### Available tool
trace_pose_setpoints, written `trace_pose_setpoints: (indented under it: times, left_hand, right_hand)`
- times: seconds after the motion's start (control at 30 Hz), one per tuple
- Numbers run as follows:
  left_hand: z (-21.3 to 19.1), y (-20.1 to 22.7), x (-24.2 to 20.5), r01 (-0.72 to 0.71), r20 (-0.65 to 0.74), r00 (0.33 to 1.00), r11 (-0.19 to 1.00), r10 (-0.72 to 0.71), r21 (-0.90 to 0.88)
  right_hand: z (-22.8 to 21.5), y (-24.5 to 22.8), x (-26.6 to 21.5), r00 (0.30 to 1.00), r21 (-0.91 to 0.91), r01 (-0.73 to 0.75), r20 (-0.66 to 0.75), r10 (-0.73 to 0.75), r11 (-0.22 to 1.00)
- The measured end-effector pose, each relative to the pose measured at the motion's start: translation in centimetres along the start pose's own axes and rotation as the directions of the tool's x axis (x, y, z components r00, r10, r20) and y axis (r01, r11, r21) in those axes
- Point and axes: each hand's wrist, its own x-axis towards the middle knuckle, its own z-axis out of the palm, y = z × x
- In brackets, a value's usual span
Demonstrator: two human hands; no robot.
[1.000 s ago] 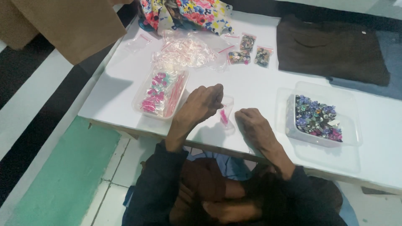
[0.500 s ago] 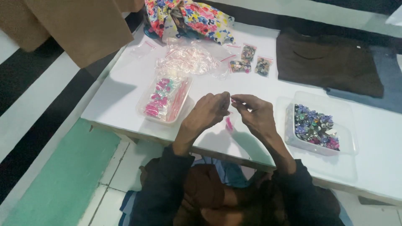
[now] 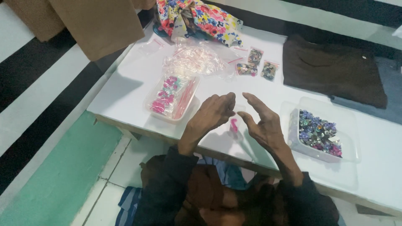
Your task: Sorting and packaging small pink beads into plastic bags
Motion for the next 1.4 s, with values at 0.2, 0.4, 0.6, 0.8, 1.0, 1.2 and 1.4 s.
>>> trace_pose_setpoints:
  times: [0.2,0.4,0.6,0.8,1.0,1.2,1.4]
  left_hand:
    - [1.8,1.0,-0.2,0.041,-0.020,0.999,0.998,-0.040,0.047]
    - [2.5,0.5,-1.1,0.143,-0.029,0.988,0.959,-0.154,-0.243]
    - [5.7,-2.2,-1.2,0.005,-0.233,0.965,0.897,-0.120,-0.442]
    - [5.1,-1.3,-2.3,-0.053,-0.245,0.966,0.858,-0.086,-0.510]
    - [6.2,-2.1,-2.0,-0.086,-0.268,0.961,0.837,-0.075,-0.541]
    - [6.9,-2.0,-2.3,-0.116,-0.363,0.925,0.823,-0.114,-0.556]
    - [9.3,-2.0,-4.1,-0.050,-0.264,0.918,0.572,-0.296,-0.818]
  right_hand:
    - [3.8,4.0,-3.8,0.996,-0.043,-0.081,-0.035,0.079,0.996]
    - [0.7,3.4,-2.4,0.937,0.547,-0.345,0.239,0.253,0.762]
    - [1.2,5.2,-3.3,0.913,0.622,-0.404,0.231,0.335,0.671]
    - [1.2,4.2,-3.1,0.889,0.529,-0.441,0.148,0.433,0.725]
    - [1.9,4.1,-3.4,0.925,0.481,-0.368,0.103,0.366,0.796]
    - [2.0,3.2,-3.1,0.928,0.472,-0.351,0.062,0.366,0.809]
    - [2.6,1.7,-2.1,0.913,0.602,-0.270,-0.088,0.399,0.751]
